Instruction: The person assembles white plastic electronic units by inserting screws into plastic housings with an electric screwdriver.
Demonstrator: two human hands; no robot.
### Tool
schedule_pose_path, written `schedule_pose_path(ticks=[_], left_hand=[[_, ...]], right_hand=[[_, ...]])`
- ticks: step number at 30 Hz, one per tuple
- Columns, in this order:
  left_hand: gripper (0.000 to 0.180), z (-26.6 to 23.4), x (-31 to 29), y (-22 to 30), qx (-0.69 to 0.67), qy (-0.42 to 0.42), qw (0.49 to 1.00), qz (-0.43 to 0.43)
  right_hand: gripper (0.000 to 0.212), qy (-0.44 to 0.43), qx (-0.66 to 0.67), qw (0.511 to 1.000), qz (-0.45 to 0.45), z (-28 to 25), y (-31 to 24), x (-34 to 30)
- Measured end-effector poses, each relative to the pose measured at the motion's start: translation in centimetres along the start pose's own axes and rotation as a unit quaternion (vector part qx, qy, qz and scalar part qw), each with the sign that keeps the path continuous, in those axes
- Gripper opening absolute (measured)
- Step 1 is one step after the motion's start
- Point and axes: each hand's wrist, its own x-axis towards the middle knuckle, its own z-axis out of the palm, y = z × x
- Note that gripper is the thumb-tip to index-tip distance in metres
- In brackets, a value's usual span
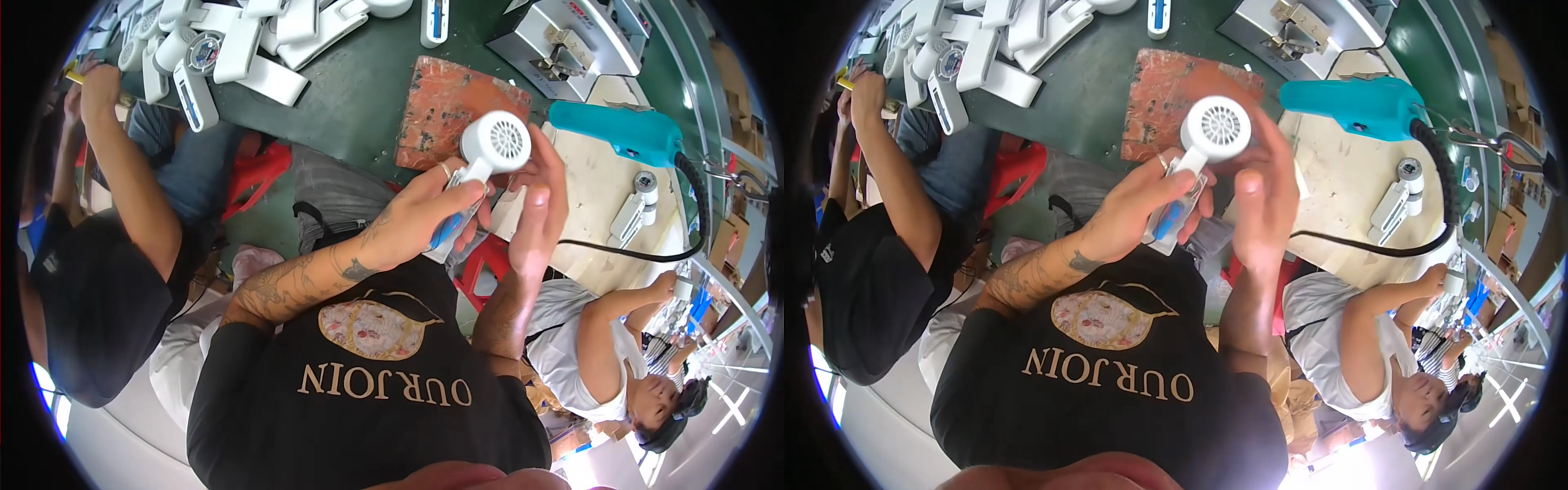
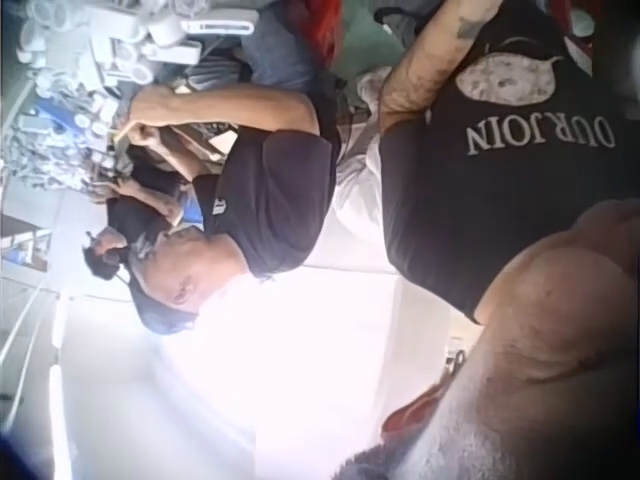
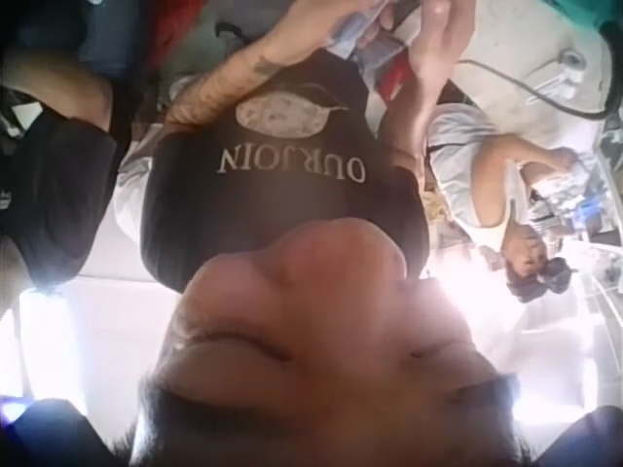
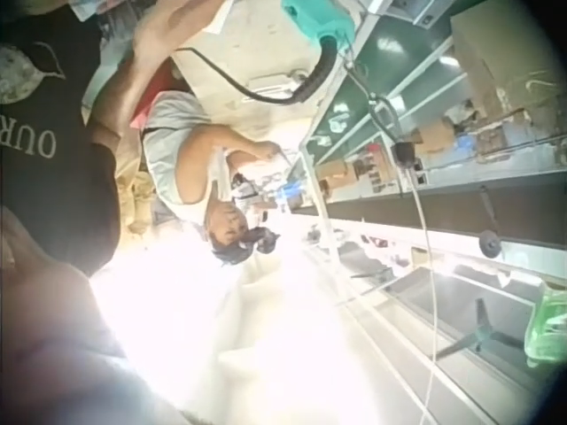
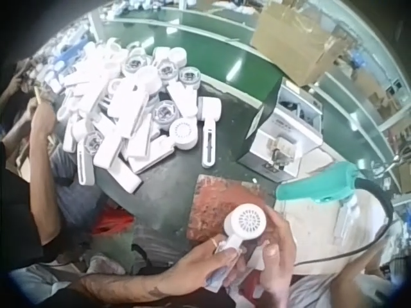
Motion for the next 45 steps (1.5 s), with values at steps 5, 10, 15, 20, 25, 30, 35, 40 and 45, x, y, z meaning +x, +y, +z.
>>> schedule_pose_path(ticks=[5, 10, 15, 20, 25, 30, 35, 40, 45], left_hand=[[0.026, -0.4, -0.4, 1.0, 0.059, -0.059, 0.997, 0.005], [0.023, -1.1, -0.1, 0.7, 0.161, -0.048, 0.986, 0.014], [0.019, -0.4, -0.1, 1.6, 0.139, -0.023, 0.99, 0.012], [0.019, -0.2, -0.3, 1.6, 0.16, -0.02, 0.987, 0.008], [0.02, -0.2, -0.8, 1.5, 0.202, -0.008, 0.979, 0.008], [0.022, 0.0, -0.9, 1.7, 0.208, -0.013, 0.978, -0.007], [0.019, 0.3, -0.9, 1.7, 0.221, 0.006, 0.975, 0.012], [0.02, 0.3, -0.7, 1.5, 0.191, 0.017, 0.981, -0.001], [0.022, 0.3, -0.7, 1.3, 0.228, 0.009, 0.974, -0.007]], right_hand=[[0.077, -0.04, 0.151, 0.985, 0.069, -0.4, 0.5, 1.1], [0.073, -0.026, 0.249, 0.968, 0.026, -0.1, -0.2, 1.0], [0.07, -0.035, 0.244, 0.969, 0.017, 0.0, -0.3, 0.7], [0.062, -0.048, 0.239, 0.97, 0.006, -0.2, -1.0, 0.7], [0.058, -0.083, 0.219, 0.972, 0.017, -0.4, -1.5, 0.3], [0.06, -0.064, 0.224, 0.973, 0.01, 0.0, -1.3, -0.5], [0.061, -0.034, 0.227, 0.973, -0.018, -0.1, -0.9, -0.4], [0.06, -0.052, 0.22, 0.974, -0.012, -0.5, -0.3, -0.6], [0.057, -0.062, 0.217, 0.974, 0.002, -0.7, 0.1, -0.7]])
